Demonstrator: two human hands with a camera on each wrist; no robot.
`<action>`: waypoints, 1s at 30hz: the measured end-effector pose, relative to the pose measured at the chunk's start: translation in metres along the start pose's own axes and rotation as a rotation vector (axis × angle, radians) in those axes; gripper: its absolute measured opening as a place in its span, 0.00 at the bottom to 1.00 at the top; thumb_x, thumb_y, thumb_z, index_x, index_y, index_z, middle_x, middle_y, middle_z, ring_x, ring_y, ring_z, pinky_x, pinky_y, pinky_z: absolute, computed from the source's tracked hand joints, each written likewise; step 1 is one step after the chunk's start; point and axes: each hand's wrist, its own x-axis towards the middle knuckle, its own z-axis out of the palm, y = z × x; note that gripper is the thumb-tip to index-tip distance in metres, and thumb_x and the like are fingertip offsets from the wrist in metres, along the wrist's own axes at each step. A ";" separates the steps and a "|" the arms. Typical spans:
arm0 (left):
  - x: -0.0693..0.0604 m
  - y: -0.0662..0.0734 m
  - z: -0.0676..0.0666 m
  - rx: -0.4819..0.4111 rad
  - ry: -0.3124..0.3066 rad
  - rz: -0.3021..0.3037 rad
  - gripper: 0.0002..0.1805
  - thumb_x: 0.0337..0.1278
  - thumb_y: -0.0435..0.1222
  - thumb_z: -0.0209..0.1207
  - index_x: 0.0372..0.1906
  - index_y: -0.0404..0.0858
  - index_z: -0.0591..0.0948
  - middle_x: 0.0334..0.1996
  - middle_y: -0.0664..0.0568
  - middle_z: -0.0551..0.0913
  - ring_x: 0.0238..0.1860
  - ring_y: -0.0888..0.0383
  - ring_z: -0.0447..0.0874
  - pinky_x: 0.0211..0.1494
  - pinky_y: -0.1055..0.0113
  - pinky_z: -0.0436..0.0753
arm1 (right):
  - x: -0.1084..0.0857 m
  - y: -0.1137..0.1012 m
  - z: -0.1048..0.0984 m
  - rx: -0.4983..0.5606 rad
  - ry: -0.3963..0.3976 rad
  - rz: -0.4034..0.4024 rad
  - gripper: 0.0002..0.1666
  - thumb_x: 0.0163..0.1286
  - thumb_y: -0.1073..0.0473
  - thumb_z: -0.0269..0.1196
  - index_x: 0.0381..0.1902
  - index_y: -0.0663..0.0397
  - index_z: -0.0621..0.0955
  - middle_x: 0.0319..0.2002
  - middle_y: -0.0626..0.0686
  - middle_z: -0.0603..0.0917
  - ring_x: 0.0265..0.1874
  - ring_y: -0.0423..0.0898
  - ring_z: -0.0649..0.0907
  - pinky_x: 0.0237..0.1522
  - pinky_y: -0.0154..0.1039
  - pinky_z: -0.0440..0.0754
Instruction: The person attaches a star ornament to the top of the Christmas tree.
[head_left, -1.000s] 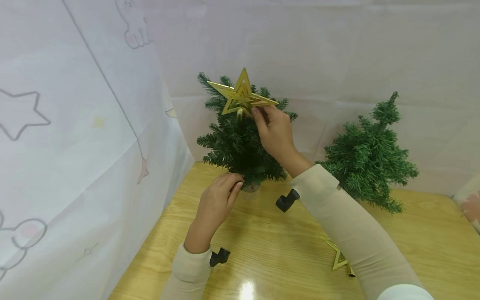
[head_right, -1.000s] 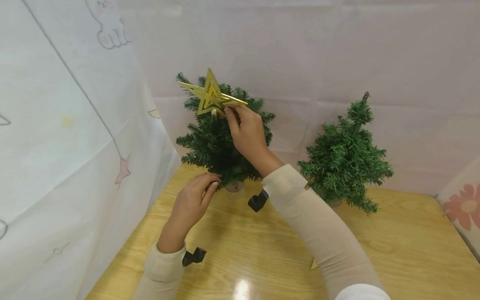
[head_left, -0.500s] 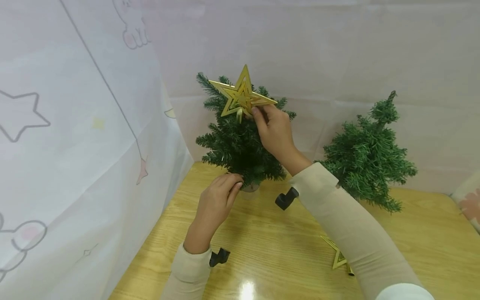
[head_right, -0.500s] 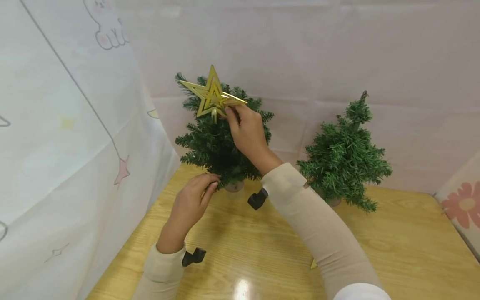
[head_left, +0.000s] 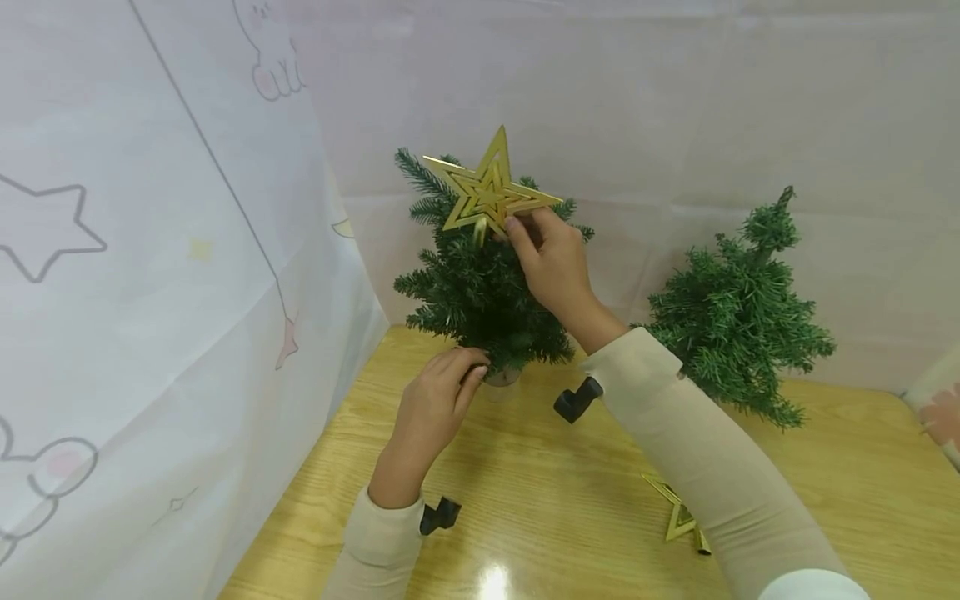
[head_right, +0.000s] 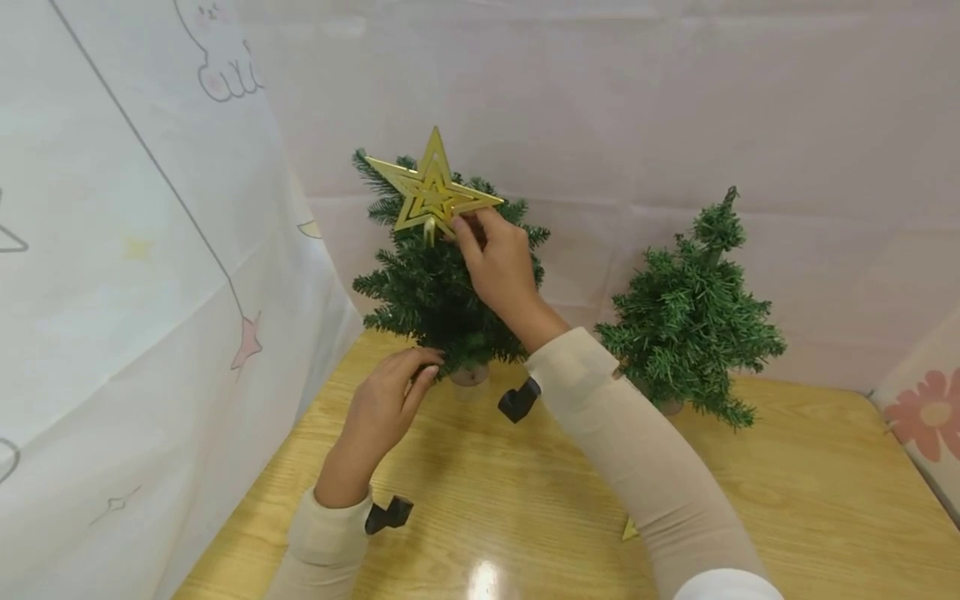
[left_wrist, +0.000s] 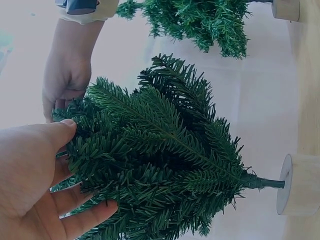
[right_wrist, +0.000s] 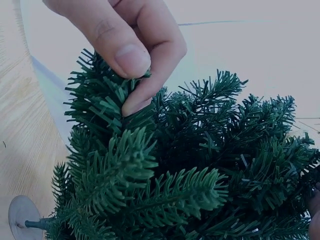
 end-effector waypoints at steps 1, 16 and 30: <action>0.000 0.000 0.000 -0.002 -0.003 -0.002 0.09 0.71 0.42 0.54 0.49 0.47 0.80 0.48 0.56 0.83 0.50 0.56 0.80 0.48 0.59 0.83 | 0.000 0.000 0.000 0.015 -0.002 0.009 0.16 0.76 0.53 0.56 0.51 0.58 0.81 0.39 0.51 0.86 0.33 0.41 0.84 0.27 0.36 0.75; 0.001 0.000 0.000 -0.004 -0.024 -0.015 0.10 0.71 0.42 0.55 0.51 0.47 0.80 0.49 0.56 0.82 0.52 0.56 0.80 0.49 0.58 0.82 | 0.006 -0.002 -0.003 -0.005 -0.006 0.033 0.14 0.74 0.54 0.58 0.49 0.57 0.81 0.36 0.51 0.86 0.33 0.40 0.84 0.35 0.35 0.81; 0.002 -0.004 0.000 -0.042 0.001 0.005 0.11 0.72 0.43 0.53 0.51 0.45 0.80 0.49 0.55 0.82 0.51 0.56 0.80 0.50 0.59 0.81 | 0.014 -0.006 -0.005 -0.112 -0.039 -0.054 0.14 0.74 0.55 0.58 0.46 0.60 0.82 0.36 0.52 0.86 0.31 0.42 0.84 0.33 0.37 0.81</action>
